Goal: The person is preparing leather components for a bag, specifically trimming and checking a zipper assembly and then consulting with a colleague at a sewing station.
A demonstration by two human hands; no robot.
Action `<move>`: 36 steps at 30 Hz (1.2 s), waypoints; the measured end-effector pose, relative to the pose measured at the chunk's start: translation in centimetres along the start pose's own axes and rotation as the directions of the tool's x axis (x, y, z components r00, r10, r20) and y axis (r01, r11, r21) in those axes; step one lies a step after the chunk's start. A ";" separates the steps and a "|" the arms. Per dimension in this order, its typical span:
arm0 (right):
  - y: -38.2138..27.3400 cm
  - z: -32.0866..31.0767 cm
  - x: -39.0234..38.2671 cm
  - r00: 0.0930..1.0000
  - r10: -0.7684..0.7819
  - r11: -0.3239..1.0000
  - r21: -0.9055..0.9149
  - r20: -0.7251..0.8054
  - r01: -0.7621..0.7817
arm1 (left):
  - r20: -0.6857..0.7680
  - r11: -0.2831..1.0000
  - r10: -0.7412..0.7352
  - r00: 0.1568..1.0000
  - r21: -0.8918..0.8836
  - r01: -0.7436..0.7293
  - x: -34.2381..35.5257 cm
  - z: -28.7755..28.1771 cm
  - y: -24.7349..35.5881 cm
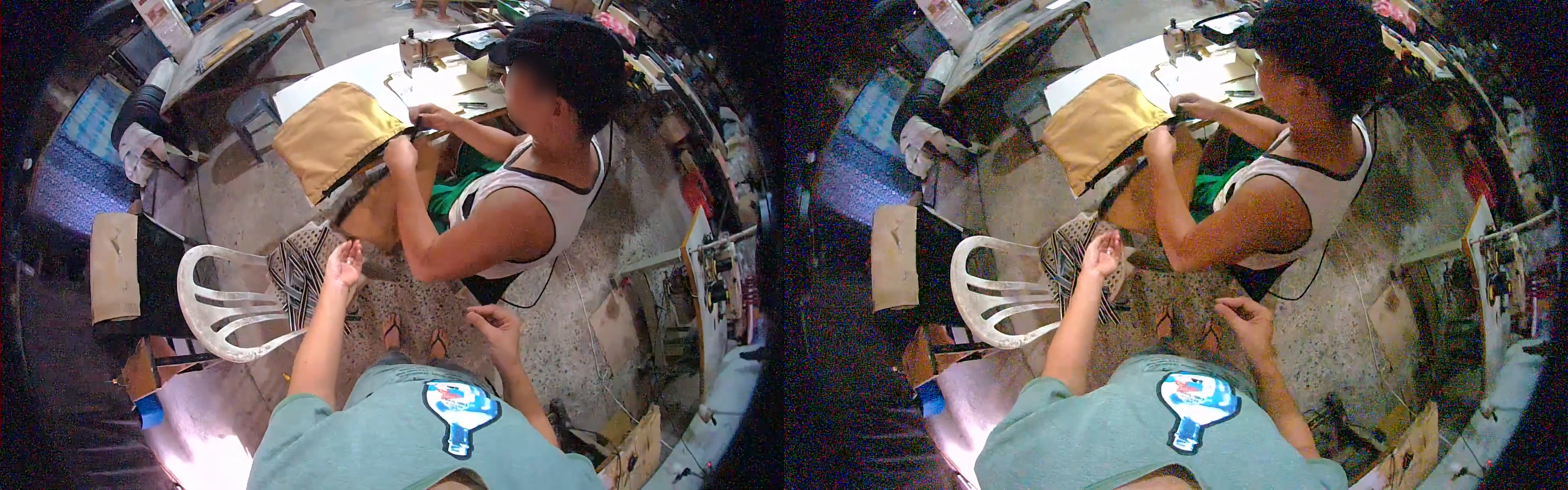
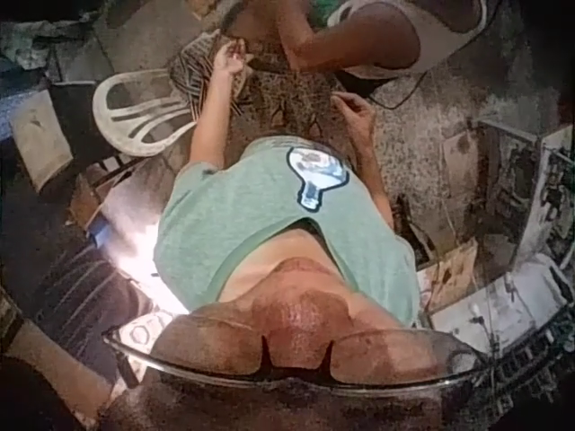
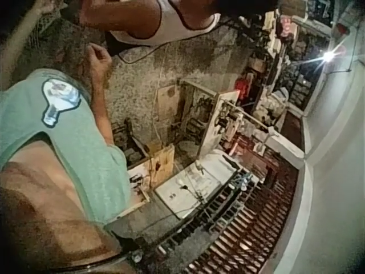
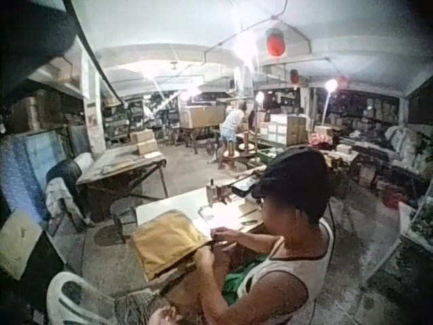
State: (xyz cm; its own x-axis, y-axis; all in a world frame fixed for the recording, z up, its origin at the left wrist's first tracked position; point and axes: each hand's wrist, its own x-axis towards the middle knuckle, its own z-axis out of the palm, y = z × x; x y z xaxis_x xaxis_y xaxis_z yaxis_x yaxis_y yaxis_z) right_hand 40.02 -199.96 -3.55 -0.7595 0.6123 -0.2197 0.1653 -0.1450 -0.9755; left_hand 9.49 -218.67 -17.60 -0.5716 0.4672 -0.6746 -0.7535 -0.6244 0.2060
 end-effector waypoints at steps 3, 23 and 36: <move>-0.3 1.4 0.2 1.000 0.011 1.000 0.012 0.000 -0.011 | -0.050 0.999 0.031 0.998 0.030 -0.030 -0.3 -3.4 0.1; -3.2 7.9 2.6 0.978 0.192 0.981 0.018 0.085 -0.195 | 0.221 0.650 0.282 0.933 0.671 -0.356 -7.7 3.2 2.3; -1.2 6.5 3.2 0.990 0.141 0.990 0.022 0.013 -0.141 | 0.184 0.703 0.175 0.967 0.664 -0.254 -5.5 4.0 -0.4</move>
State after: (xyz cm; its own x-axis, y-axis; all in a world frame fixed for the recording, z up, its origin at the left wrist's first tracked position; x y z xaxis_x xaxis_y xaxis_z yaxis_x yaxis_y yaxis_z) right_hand 33.31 -202.82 -3.08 -0.7365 0.5759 -0.3549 0.2573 -0.2468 -0.9343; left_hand 11.64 -218.52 -11.10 -0.7446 0.4576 -0.4859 -0.6007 -0.1419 0.7868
